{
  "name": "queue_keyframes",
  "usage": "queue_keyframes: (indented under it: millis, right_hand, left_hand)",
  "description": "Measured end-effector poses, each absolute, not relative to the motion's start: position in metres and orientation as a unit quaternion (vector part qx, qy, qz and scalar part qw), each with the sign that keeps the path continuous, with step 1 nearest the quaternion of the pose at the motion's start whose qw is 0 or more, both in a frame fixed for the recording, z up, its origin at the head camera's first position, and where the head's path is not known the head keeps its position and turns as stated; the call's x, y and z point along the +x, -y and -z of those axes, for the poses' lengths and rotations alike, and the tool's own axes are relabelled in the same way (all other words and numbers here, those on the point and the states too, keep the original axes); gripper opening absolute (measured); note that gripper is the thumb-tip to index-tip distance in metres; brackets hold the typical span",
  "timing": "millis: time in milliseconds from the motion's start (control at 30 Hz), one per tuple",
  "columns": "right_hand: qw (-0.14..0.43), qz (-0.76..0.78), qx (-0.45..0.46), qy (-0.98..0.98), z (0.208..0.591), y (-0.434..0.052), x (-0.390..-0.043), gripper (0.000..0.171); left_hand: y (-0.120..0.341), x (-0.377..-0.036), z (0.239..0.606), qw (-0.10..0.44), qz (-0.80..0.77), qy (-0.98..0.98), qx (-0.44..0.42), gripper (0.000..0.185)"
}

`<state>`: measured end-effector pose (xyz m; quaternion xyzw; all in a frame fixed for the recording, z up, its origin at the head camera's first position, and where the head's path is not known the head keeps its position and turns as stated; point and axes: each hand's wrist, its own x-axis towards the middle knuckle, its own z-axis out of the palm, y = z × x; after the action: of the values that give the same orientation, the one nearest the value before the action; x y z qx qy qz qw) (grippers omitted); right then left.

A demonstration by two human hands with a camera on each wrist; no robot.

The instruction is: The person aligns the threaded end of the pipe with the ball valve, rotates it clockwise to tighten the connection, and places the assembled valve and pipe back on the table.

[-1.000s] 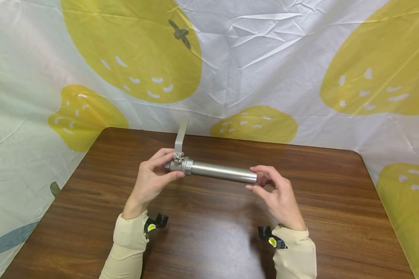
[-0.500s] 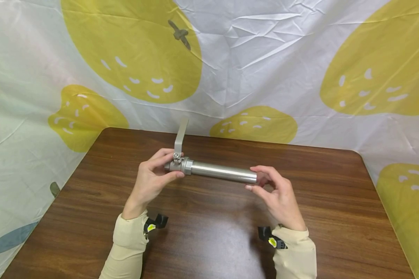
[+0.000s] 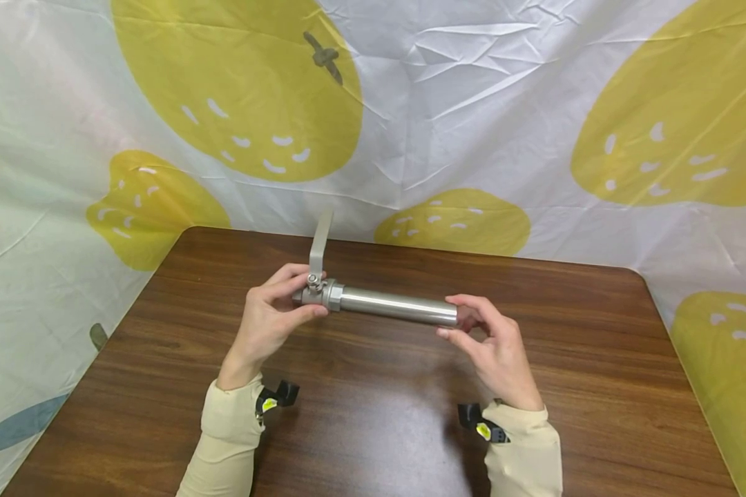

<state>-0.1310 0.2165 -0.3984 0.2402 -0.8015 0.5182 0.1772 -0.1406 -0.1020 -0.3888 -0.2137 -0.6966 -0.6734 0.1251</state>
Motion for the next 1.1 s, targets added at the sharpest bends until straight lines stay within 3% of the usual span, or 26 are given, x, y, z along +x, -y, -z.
queue_keyframes:
  millis: [533, 833, 1100]
  right_hand:
    - [0.154, -0.523, 0.195, 0.815, 0.418, -0.219, -0.135, 0.05]
    - [0.128, -0.526, 0.16, 0.826, 0.436, -0.22, -0.138, 0.046]
    - [0.067, -0.504, 0.128, 0.852, 0.46, -0.225, -0.148, 0.042]
  left_hand:
    - [0.101, -0.144, 0.396, 0.1, 0.669, 0.711, -0.192, 0.047]
    - [0.103, -0.151, 0.412, 0.011, 0.686, 0.704, -0.184, 0.049]
    - [0.101, -0.162, 0.435, -0.052, 0.664, 0.734, -0.135, 0.052]
